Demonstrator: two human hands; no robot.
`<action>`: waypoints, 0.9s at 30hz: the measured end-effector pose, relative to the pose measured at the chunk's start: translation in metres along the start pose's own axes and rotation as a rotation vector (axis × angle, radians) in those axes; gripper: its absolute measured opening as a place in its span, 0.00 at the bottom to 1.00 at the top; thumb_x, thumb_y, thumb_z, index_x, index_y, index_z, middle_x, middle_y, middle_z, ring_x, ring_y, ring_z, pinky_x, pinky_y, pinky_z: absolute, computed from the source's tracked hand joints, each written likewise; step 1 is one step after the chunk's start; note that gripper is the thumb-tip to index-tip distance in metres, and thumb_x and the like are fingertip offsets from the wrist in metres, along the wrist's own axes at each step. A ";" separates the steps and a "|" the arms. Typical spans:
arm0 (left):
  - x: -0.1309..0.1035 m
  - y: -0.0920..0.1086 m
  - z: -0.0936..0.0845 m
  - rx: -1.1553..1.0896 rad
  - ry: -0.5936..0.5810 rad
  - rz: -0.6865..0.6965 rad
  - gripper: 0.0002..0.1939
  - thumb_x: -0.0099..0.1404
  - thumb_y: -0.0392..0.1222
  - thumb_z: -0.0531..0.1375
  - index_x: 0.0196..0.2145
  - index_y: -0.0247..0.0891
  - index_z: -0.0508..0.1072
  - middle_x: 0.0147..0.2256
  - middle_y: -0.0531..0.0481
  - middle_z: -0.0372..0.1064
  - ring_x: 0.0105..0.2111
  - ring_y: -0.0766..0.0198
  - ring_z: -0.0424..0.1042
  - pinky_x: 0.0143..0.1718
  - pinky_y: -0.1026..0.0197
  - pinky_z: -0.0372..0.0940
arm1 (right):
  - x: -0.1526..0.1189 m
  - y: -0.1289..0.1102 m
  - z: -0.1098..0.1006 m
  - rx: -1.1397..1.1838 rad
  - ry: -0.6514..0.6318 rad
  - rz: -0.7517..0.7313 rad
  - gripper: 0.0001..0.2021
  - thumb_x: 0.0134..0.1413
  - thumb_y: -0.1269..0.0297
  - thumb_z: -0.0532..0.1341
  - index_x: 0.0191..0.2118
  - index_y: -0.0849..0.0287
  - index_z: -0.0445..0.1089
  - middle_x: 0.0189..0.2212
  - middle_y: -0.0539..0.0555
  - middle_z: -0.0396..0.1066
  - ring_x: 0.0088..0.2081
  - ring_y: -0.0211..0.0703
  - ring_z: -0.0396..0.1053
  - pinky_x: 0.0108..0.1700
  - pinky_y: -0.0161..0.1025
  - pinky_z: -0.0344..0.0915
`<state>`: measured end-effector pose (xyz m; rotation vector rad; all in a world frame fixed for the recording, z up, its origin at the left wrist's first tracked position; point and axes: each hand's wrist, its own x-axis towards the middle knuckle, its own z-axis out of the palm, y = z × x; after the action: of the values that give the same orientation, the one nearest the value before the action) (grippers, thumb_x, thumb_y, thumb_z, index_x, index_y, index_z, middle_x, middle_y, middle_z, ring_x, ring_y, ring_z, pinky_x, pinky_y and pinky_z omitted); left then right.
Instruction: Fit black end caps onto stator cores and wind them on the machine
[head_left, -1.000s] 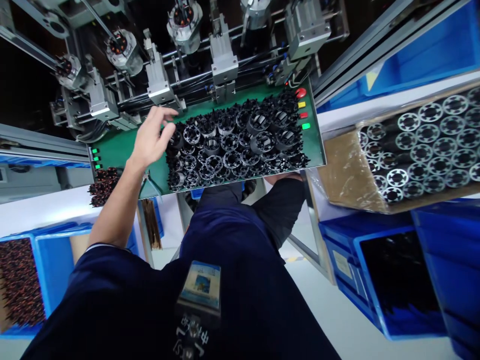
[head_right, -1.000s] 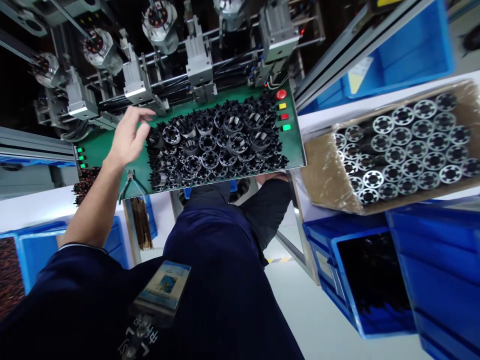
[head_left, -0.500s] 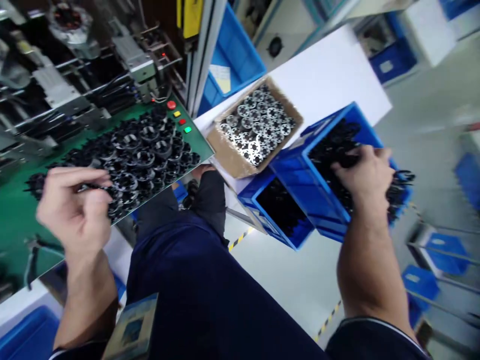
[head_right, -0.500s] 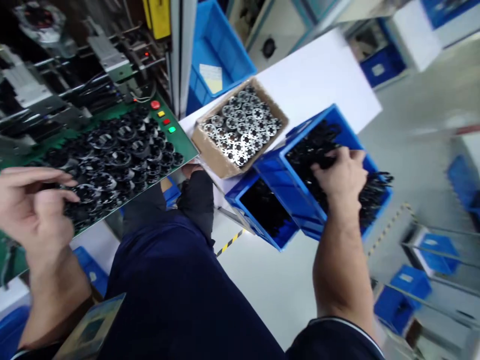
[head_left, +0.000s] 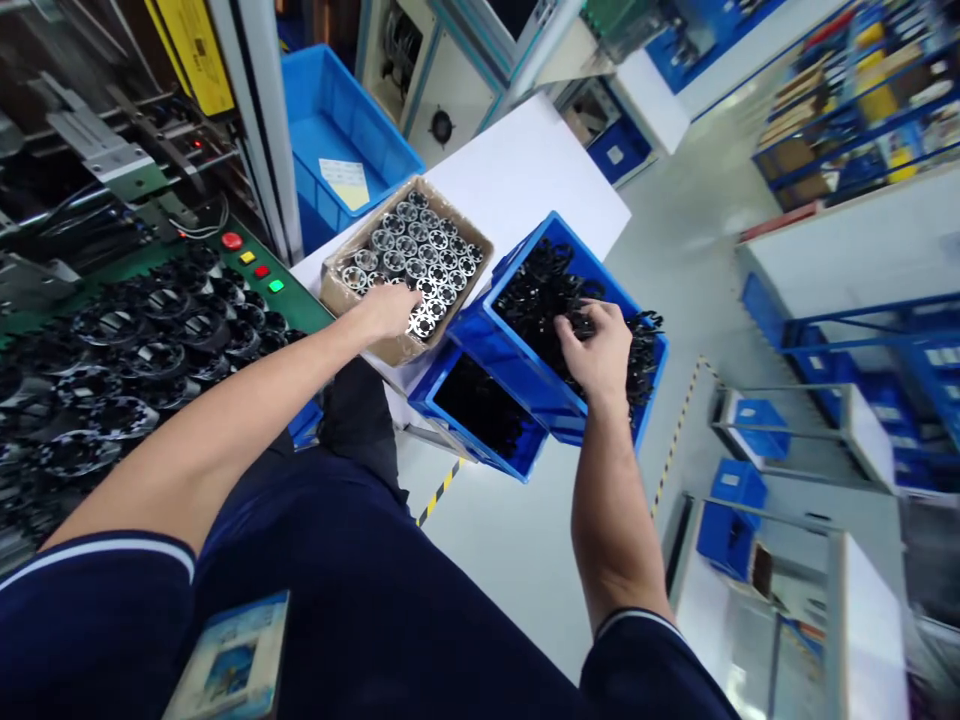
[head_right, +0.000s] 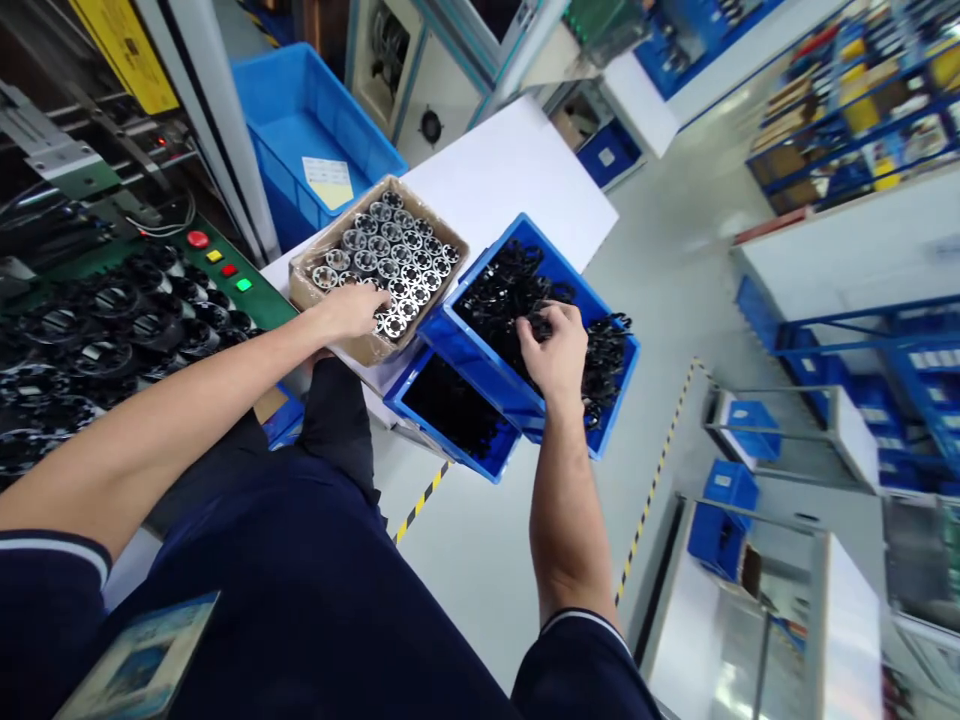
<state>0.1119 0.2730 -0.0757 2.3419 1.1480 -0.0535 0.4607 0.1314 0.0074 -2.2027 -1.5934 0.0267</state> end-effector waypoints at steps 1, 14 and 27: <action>0.010 0.002 0.003 0.008 -0.023 -0.012 0.28 0.73 0.33 0.66 0.68 0.39 0.87 0.63 0.31 0.86 0.61 0.38 0.85 0.64 0.43 0.78 | -0.004 0.001 -0.002 0.033 0.013 0.001 0.09 0.67 0.54 0.67 0.42 0.51 0.71 0.55 0.68 0.83 0.60 0.65 0.82 0.72 0.63 0.76; -0.009 -0.010 -0.011 -0.274 0.257 -0.041 0.22 0.78 0.40 0.66 0.66 0.42 0.86 0.61 0.38 0.87 0.62 0.42 0.87 0.70 0.36 0.79 | -0.071 -0.044 -0.011 0.756 -0.014 -0.115 0.19 0.70 0.44 0.75 0.58 0.47 0.79 0.46 0.50 0.80 0.30 0.41 0.74 0.36 0.44 0.76; -0.231 0.039 0.031 -1.660 0.216 -0.013 0.26 0.82 0.72 0.65 0.58 0.50 0.70 0.48 0.46 0.84 0.27 0.61 0.78 0.19 0.61 0.62 | -0.154 -0.186 0.007 1.250 -0.419 -0.281 0.20 0.70 0.52 0.83 0.50 0.47 0.72 0.38 0.45 0.75 0.27 0.36 0.71 0.29 0.36 0.74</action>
<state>-0.0002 0.0715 -0.0258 0.8350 0.7133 0.8253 0.2383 0.0405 0.0298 -1.0124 -1.4097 1.1201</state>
